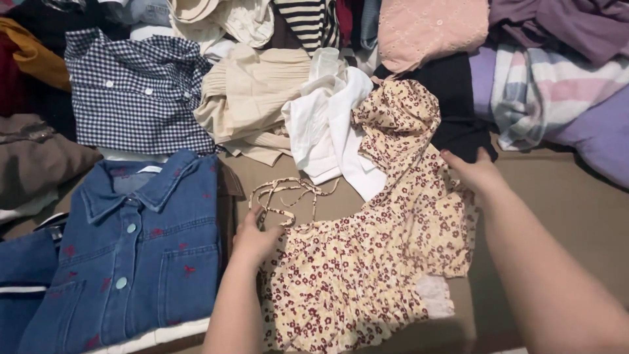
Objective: Folding various articles of clothing and stacking them on a bed.
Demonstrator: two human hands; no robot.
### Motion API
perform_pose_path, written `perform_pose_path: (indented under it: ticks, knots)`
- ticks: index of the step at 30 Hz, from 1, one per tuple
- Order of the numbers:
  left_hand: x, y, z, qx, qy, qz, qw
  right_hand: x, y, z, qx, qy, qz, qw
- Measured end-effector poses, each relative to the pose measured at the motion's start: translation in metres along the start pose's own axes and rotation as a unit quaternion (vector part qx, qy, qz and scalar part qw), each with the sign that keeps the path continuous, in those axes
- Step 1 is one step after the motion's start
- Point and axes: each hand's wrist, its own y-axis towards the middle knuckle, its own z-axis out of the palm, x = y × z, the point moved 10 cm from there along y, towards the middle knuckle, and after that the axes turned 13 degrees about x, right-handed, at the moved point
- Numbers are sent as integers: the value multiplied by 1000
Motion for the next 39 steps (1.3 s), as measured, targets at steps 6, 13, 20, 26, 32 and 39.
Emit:
perform_pose_path:
  ticks: [6,13,20,26,32,39]
  knots:
    - [5,26,7,69,64,-32,995,-7,36,50,109,-14,49,993]
    - [28,70,49,159,-88,49,982,19,26,86,240,117,74,961]
    - [10,52,54,208,-85,39,974,62,12,64,206,-101,25,973]
    - [-14,25,44,240,-57,7,969,79,-2,90,273,93,54,956]
    - [-10,26,47,248,132,36,959,50,29,92,319,190,74,926]
    - [-23,-16,27,216,151,-43,964,102,-40,52,401,208,-112,885]
